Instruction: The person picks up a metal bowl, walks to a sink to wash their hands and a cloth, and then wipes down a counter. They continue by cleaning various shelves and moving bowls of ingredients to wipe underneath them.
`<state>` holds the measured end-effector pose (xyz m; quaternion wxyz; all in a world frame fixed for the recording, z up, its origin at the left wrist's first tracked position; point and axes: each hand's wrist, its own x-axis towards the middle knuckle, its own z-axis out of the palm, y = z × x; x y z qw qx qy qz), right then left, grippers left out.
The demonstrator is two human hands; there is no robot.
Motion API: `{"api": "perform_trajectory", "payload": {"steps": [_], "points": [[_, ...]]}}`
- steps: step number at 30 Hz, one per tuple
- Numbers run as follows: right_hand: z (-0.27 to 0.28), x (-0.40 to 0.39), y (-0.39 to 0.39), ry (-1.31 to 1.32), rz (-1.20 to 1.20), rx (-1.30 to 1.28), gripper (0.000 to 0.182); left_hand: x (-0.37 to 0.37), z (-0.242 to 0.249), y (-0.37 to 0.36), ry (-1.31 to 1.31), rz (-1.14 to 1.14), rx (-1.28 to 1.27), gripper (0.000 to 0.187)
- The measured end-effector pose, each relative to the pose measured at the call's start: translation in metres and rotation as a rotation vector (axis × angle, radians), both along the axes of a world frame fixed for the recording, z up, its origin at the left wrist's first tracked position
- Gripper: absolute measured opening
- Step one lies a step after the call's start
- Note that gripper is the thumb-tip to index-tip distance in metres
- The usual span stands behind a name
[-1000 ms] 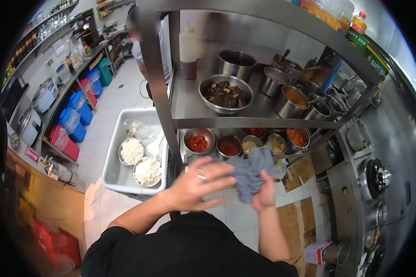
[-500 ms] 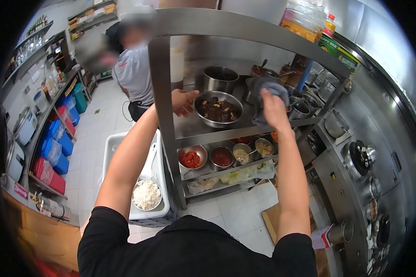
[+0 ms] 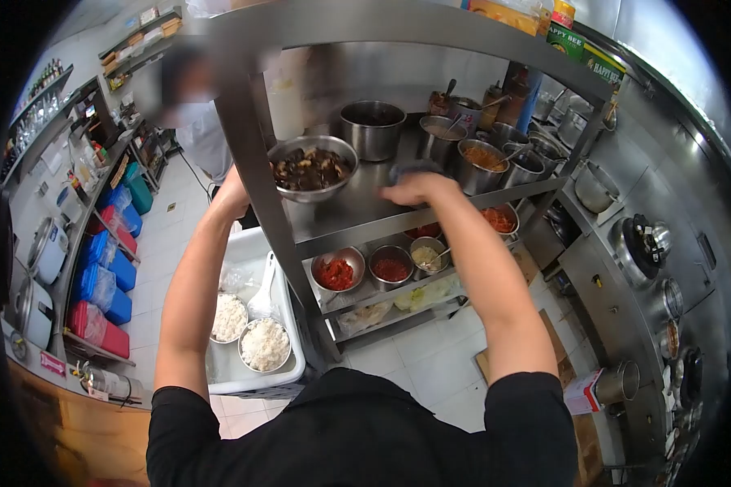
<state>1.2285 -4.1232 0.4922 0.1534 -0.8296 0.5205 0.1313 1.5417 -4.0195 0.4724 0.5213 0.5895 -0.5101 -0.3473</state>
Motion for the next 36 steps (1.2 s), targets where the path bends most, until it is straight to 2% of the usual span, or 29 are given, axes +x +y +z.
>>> {"api": "perform_trajectory", "payload": {"steps": [2, 4, 6, 7, 9, 12, 13, 15, 17, 20, 22, 23, 25, 26, 29, 31, 34, 36], "points": [[-0.015, 0.041, 0.0, 0.046, -0.063, -0.094, 0.086, -0.004, 0.018, 0.012, -0.044, 0.077, -0.04, 0.029], [-0.017, 0.071, 0.013, -0.033, -0.025, -0.085, 0.086, -0.005, 0.029, 0.021, -0.03, 0.09, -0.103, 0.035], [-0.037, 0.097, 0.011, 0.009, 0.299, -0.086, 0.088, -0.005, 0.039, 0.029, -0.022, 0.123, -0.075, 0.034], [-0.018, 0.092, 0.042, -0.052, 0.323, -0.064, 0.081, -0.001, 0.041, 0.029, -0.004, 0.136, -0.051, 0.033], [-0.023, 0.077, 0.043, -0.136, 0.623, 0.038, 0.08, -0.002, 0.046, 0.034, 0.005, 0.153, -0.053, 0.031], [-0.004, 0.028, 0.034, -0.122, 0.588, 0.19, 0.088, 0.004, 0.047, 0.037, 0.018, 0.179, -0.062, 0.029], [0.002, 0.015, 0.029, -0.12, 0.484, 0.127, 0.089, 0.005, 0.047, 0.041, 0.027, 0.191, -0.058, 0.029], [0.004, 0.016, -0.001, -0.088, 0.392, 0.246, 0.087, 0.003, 0.045, 0.047, 0.074, 0.22, -0.091, 0.029], [-0.008, 0.049, -0.022, -0.072, 0.386, 0.176, 0.088, 0.006, 0.041, 0.047, 0.099, 0.229, -0.088, 0.028], [-0.017, 0.092, -0.001, -0.028, 0.327, -0.015, 0.094, -0.002, 0.036, 0.042, 0.087, 0.231, -0.084, 0.018], [-0.013, 0.1, 0.018, -0.113, 0.523, 0.061, 0.097, -0.007, 0.031, 0.032, 0.037, 0.207, -0.118, 0.017], [-0.001, 0.086, 0.047, -0.224, 0.456, 0.094, 0.095, -0.002, 0.021, 0.023, 0.024, 0.171, -0.145, 0.018], [-0.015, 0.063, 0.055, -0.281, 0.612, 0.205, 0.094, -0.013, 0.019, 0.017, 0.177, 0.072, -0.204, 0.023], [-0.013, 0.039, 0.061, -0.251, 0.583, 0.098, 0.092, -0.015, 0.016, 0.009, 0.154, 0.081, -0.152, 0.024], [0.008, -0.02, 0.041, -0.198, 0.383, 0.158, 0.093, -0.028, 0.012, 0.003, 0.144, 0.136, -0.078, 0.02], [-0.005, -0.049, 0.0, -0.084, 0.204, 0.058, 0.091, -0.033, 0.009, 0.0, 0.134, 0.167, -0.043, 0.019], [-0.006, -0.068, -0.009, -0.117, 0.133, -0.006, 0.092, -0.033, -0.002, -0.007, 0.136, 0.187, 0.044, 0.027], [-0.02, -0.066, -0.005, -0.15, 0.112, -0.146, 0.093, -0.035, -0.012, -0.016, 0.164, 0.232, 0.069, 0.03]]}}
